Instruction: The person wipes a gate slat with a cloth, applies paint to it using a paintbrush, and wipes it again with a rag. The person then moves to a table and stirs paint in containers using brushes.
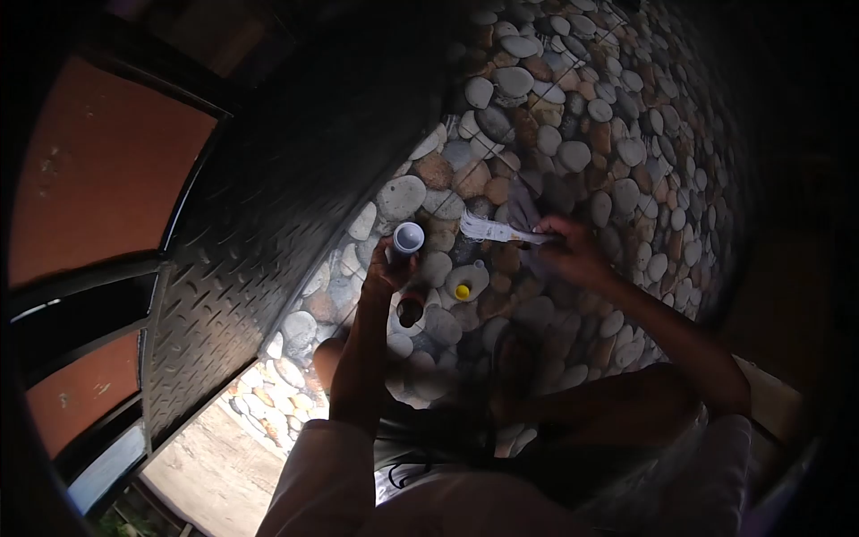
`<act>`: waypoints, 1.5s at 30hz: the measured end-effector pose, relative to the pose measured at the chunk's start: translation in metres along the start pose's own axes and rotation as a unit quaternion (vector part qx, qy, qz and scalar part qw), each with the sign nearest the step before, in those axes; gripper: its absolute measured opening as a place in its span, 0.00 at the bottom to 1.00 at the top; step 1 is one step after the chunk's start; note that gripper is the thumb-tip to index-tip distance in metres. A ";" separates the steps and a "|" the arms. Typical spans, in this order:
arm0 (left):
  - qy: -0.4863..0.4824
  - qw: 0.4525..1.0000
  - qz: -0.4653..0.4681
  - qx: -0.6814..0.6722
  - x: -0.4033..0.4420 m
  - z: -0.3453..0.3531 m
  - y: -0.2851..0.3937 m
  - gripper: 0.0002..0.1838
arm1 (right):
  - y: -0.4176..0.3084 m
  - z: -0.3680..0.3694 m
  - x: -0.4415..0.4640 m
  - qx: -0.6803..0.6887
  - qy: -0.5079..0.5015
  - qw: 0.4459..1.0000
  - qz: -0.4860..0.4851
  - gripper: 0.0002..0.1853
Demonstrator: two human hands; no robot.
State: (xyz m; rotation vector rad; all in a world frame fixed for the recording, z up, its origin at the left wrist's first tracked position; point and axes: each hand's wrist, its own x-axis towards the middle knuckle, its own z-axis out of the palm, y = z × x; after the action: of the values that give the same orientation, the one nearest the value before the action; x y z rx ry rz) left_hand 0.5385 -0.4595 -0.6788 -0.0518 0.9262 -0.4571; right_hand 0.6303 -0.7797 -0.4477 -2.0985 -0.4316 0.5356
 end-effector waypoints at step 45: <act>-0.040 0.775 0.262 0.574 -0.132 -0.101 -0.191 0.14 | 0.156 0.022 -0.039 -0.176 0.255 0.931 0.195 0.10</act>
State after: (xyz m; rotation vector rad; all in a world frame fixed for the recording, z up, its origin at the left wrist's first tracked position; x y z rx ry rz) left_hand 0.3237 -0.5636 -0.5946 1.2772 0.4126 -0.4240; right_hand 0.6016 -0.8672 -0.5820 -2.5795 0.2136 0.1140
